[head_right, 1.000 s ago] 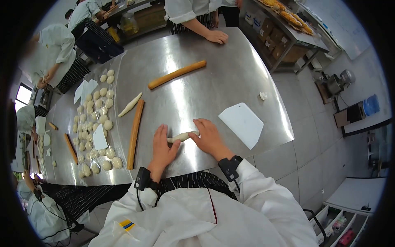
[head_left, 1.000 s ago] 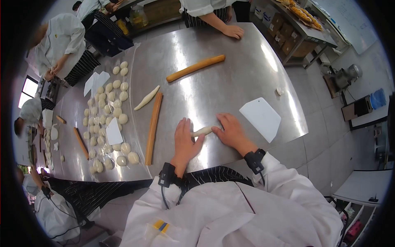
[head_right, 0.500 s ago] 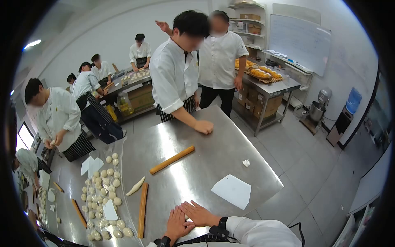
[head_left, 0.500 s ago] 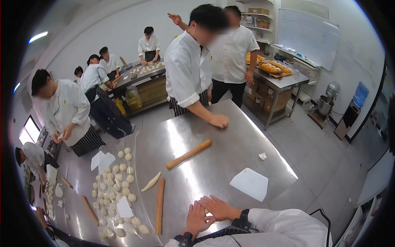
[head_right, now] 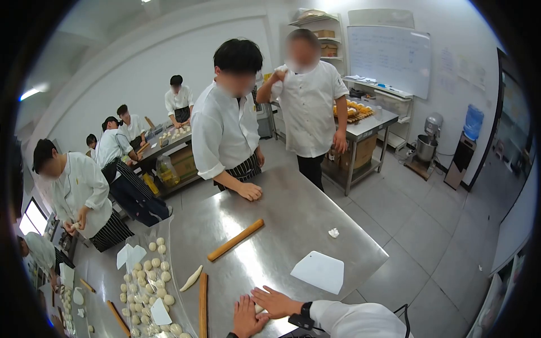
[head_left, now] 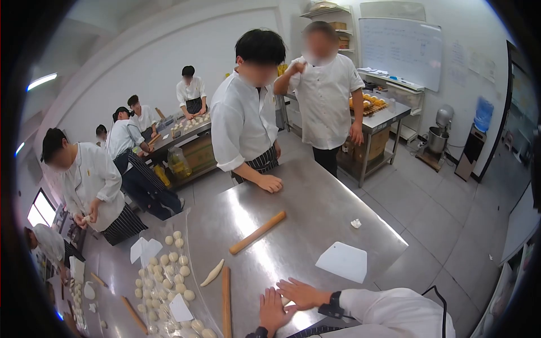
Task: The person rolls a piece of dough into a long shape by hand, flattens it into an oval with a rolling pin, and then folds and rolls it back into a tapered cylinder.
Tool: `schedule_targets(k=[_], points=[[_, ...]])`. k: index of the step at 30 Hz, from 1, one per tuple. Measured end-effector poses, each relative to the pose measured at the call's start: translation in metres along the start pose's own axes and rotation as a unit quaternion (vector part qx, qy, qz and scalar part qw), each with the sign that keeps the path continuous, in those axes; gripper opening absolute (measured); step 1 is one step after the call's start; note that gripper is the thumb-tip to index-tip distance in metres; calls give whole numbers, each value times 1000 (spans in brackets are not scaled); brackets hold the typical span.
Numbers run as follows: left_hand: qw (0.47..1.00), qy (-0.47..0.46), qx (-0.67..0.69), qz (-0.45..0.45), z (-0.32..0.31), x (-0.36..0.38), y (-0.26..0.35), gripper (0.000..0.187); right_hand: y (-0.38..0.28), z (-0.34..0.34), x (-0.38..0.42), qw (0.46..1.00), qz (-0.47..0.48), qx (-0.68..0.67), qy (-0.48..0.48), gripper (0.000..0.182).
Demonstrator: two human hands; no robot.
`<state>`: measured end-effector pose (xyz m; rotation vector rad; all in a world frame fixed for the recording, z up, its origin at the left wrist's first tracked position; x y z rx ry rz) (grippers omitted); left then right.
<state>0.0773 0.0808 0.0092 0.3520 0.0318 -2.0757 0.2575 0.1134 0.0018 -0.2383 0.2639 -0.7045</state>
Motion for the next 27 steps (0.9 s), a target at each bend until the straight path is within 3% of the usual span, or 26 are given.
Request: schedule_targets(k=[2,3,5,10,12,13,14,16,18,19,20,21,22,25,27], points=[[996,18,83,-30,17,19,19,63,-20,1,21,999,9,7,-39,79],[996,17,83,-33,18,31,25,63,-23,-7,32,1000,26,-13,-8,79],[985,-83,154,-6,17,47,31,81,-27,-10,47,996,51,-67,35,76],[990,-54,128,-16,0,49,14,80,-23,-5,52,988,37,-109,100,70],[989,-80,121,-26,-16,49,-10,78,-18,9,53,992,-51,-113,-5,65],[972,-191,136,-13,-14,42,-19,83,-16,6,55,991,-13,-89,97,48],[970,-197,141,-11,-11,40,-24,83,-11,1,57,991,-16,-95,92,48],[978,-147,142,-37,20,29,-14,36,-11,4,58,979,49,-124,151,29],[985,-60,123,-105,26,23,-11,7,-7,-16,53,970,90,-102,200,16],[978,-36,189,-81,31,22,-10,8,-14,1,53,973,63,-156,160,17],[968,-68,235,-52,36,21,-10,9,-12,7,52,970,1,-233,67,17],[955,-69,278,-69,37,19,-17,15,-16,25,48,954,-39,-293,41,17],[945,-22,313,-96,47,13,-19,16,-16,44,43,947,-55,-313,42,17],[946,27,318,-62,88,-11,-21,27,-1,80,23,937,-4,-325,128,24],[940,-51,335,-39,93,-22,-31,38,5,101,15,937,-25,-330,111,29]])
Point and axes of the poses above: each hand's wrist, its own x-axis away from the middle knuckle, its own z-axis out of the back of the hand, y = z × x, the point moved 1 cm from there along -x, towards the middle knuckle
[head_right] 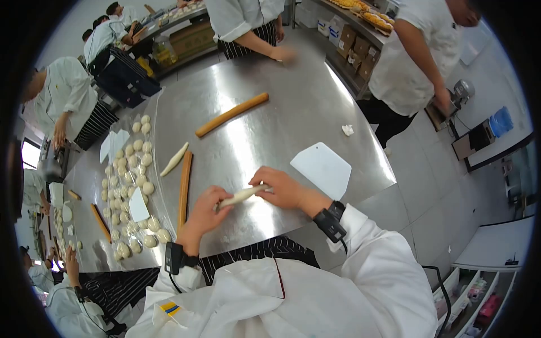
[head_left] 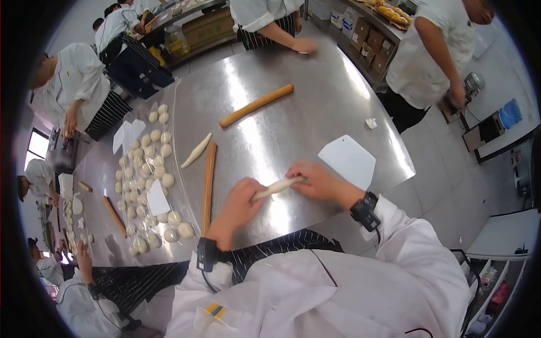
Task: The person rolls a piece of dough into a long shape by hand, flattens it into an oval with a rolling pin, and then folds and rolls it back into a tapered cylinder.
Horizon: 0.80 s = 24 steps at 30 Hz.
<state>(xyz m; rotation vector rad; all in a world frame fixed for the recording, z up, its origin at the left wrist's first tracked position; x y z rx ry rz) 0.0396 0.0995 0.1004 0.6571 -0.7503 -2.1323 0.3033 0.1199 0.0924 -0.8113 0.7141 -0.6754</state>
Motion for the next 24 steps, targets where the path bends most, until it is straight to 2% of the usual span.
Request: schedule_targets(k=[1,2,3,4,6,8,9,11,12,13,14,17,18,19,21,23,24], points=[[1000,-2,8,9,-2,-5,-8,38,2,4,-2,999,-36,-2,-19,32],[997,0,-66,29,-8,-6,-16,49,15,2,1,999,-45,-10,-26,32],[989,0,-140,47,-14,1,-19,61,35,-2,8,992,-61,110,-23,35],[989,-5,-134,53,-16,10,-18,61,41,-5,12,970,-71,232,-19,38],[967,-66,-144,197,-14,14,-20,88,44,-5,16,971,-108,213,2,41],[970,-42,-153,182,-21,11,-24,96,46,-8,8,971,-145,191,23,44],[972,-20,-164,166,-26,10,-26,104,48,-15,-5,974,-119,190,46,45],[967,-5,-210,143,-38,-15,-36,108,55,-32,-29,976,-93,187,69,46],[960,10,-254,117,-46,-26,-38,114,59,-42,-39,961,-82,259,58,51],[960,8,-254,118,-54,-30,-37,114,67,-52,-43,940,-70,329,48,55],[959,-8,-257,116,-62,-35,-35,114,76,-62,-41,936,-75,342,33,67],[963,-10,-254,91,-90,-23,-40,117,71,-78,-15,929,-43,367,20,69],[966,-9,-246,85,-93,-14,-35,117,65,-80,-6,930,-54,362,0,76],[968,-10,-237,79,-97,-3,-28,116,58,-81,4,931,-54,360,-6,76],[969,-11,-231,83,-103,21,-13,109,43,-81,26,935,-33,351,-40,78],[971,-12,-230,62,-107,46,4,92,29,-84,52,935,-27,350,-55,77],[972,-14,-227,63,-106,57,12,92,23,-88,67,944,-8,324,-62,75]])
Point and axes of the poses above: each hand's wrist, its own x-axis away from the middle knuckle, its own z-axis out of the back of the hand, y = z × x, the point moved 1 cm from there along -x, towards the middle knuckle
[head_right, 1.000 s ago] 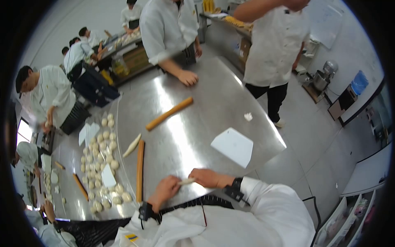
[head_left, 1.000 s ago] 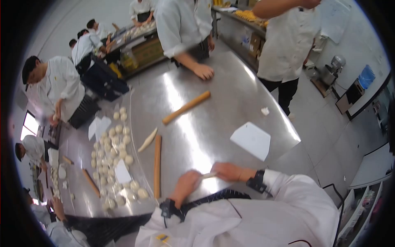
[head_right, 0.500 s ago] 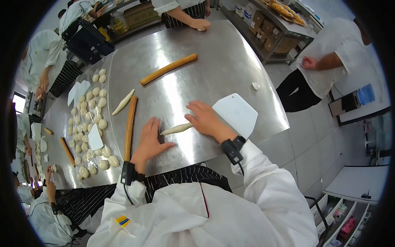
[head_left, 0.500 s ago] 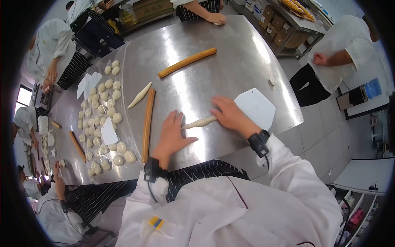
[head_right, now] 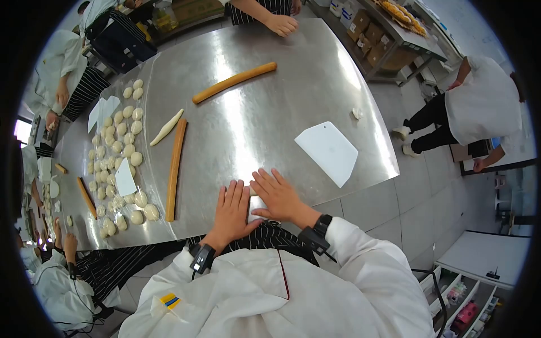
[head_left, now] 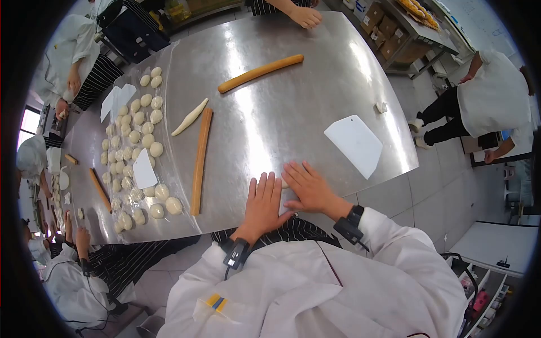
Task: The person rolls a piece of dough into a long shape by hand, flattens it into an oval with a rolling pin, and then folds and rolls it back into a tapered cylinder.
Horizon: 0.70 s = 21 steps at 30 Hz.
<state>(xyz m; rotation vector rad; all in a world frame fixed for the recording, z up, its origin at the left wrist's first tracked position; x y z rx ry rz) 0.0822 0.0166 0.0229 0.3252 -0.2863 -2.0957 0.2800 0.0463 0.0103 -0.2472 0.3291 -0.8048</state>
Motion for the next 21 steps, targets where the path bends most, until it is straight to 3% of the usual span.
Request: schedule_targets(k=[3,5,6,9,10,11,12,15,17,19,21], points=[[999,-27,31,-33,8,23,1,78,-5,15,27,998,41,-43,-13,70],[995,70,76,1,15,31,-5,72,2,21,35,993,-65,-69,65,64],[991,91,92,40,20,22,-8,64,4,23,33,993,-67,-70,66,64],[998,67,-9,21,13,2,-27,53,18,25,19,994,-84,-23,64,48],[995,94,-1,-22,12,-4,-33,41,24,20,16,997,-33,-33,62,40],[995,99,-4,-24,12,-5,-38,41,28,16,13,997,18,-42,59,32],[997,63,27,-43,16,-6,-41,34,32,15,12,997,22,-41,63,32],[993,3,102,-53,36,-11,-45,24,37,20,7,992,12,-127,21,24],[987,-23,151,-43,59,-22,-45,21,32,54,-8,941,-85,-326,-21,20],[978,66,169,-101,88,-39,-50,19,32,85,-30,934,-90,-346,-5,21],[975,107,168,-102,124,-54,-42,21,32,113,-51,926,-95,-364,12,22]])
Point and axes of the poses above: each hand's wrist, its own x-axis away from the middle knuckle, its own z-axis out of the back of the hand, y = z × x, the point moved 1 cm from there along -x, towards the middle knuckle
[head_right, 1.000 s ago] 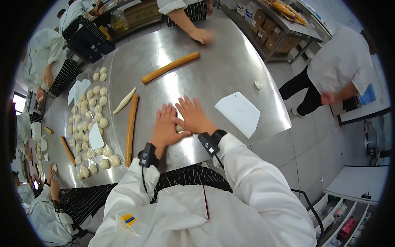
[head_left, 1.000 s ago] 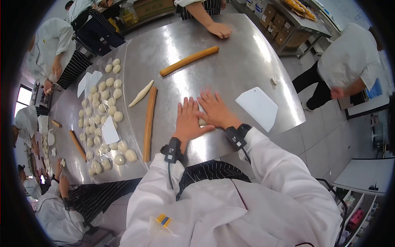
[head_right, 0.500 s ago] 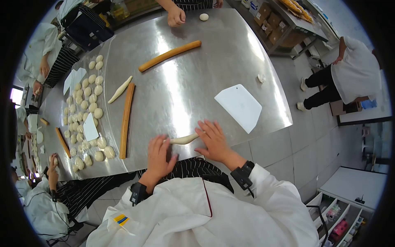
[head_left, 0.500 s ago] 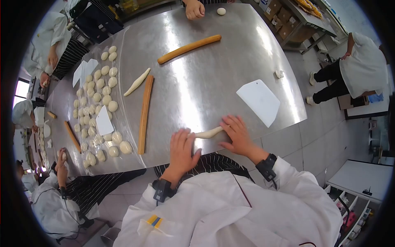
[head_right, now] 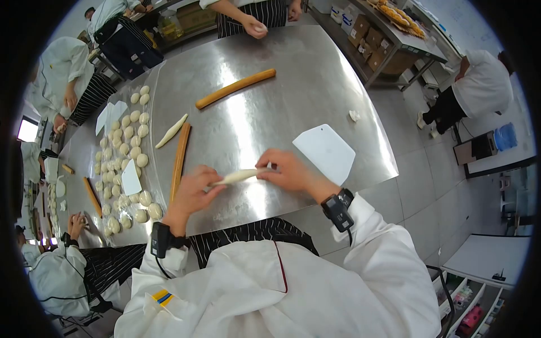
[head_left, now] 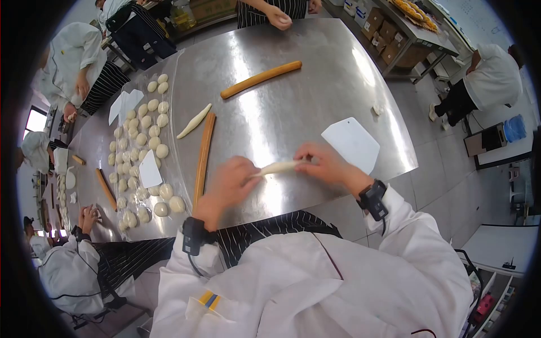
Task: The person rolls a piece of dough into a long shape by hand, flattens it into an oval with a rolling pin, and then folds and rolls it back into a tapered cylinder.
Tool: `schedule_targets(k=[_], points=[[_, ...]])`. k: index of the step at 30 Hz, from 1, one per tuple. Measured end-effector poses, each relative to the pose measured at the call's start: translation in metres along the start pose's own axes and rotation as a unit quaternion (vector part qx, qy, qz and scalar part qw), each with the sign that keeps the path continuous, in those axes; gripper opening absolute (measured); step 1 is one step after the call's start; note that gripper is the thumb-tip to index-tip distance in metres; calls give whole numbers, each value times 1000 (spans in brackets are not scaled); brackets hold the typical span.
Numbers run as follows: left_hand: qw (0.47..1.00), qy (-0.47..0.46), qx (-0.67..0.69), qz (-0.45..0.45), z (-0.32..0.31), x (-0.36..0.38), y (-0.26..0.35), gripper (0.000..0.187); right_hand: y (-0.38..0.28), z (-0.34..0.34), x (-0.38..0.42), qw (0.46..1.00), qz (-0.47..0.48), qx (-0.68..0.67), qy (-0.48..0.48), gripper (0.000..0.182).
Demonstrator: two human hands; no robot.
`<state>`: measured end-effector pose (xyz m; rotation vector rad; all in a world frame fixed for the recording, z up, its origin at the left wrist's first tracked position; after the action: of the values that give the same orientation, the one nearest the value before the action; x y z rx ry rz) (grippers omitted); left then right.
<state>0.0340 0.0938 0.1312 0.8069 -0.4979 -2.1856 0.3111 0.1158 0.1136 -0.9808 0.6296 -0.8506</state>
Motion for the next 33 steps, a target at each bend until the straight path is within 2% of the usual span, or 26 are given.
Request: schedule_targets(k=[1,3,5,6,7,8,10,12,14,15,16,17,19,21,24,26,28,30,32,33], points=[[999,41,-4,-9,8,-9,2,26,-12,8,-8,1000,22,-2,18,23],[999,23,-43,3,8,-18,-9,31,-10,16,-22,998,44,-2,34,24],[997,1,-75,25,-5,-9,-25,36,21,5,-27,990,63,115,44,27],[987,-19,-133,92,-22,5,-37,42,42,-4,-22,992,55,111,35,27],[968,-42,-189,159,-35,18,-45,48,59,-12,-16,970,24,231,71,28],[968,-43,-187,162,-43,27,-53,48,76,-15,-16,930,-1,351,110,29],[959,9,-146,242,-47,33,-59,59,81,-16,-27,931,-7,336,141,32],[966,21,-129,224,-55,18,-67,63,79,-30,-35,933,-27,316,167,35],[973,44,-114,197,-65,-15,-77,69,61,-38,-72,941,39,285,178,44],[975,2,-159,155,-73,-28,-82,75,65,-46,-83,941,34,284,179,44],[972,-41,-204,112,-82,-33,-84,82,73,-56,-92,926,23,345,154,51],[972,-44,-202,113,-89,-32,-85,82,81,-63,-95,906,13,403,128,58],[961,-101,-238,97,-101,-26,-85,93,91,-73,-82,905,17,406,122,63],[967,-111,-213,88,-102,-9,-76,93,94,-82,-59,904,24,416,96,75],[973,-129,-175,76,-99,22,-46,92,74,-89,-15,911,45,408,48,75],[980,-117,-144,71,-97,44,-22,83,67,-95,12,914,56,399,49,72],[985,-108,-133,35,-93,69,-8,79,64,-97,39,930,119,348,-8,69],[988,-97,-122,0,-89,88,-3,75,64,-89,66,934,118,337,28,68],[995,15,-46,83,-82,101,-6,62,65,-81,73,937,120,324,60,68],[995,15,-47,83,-80,95,-6,62,66,-77,73,944,72,301,111,67]])
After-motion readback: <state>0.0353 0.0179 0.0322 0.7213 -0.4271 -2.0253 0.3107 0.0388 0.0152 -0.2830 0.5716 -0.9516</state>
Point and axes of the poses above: each hand's wrist, its own x-axis away from the middle knuckle, its own z-axis out of the back of the hand, y = z × x, the point moved 1 cm from there along -x, towards the middle knuckle
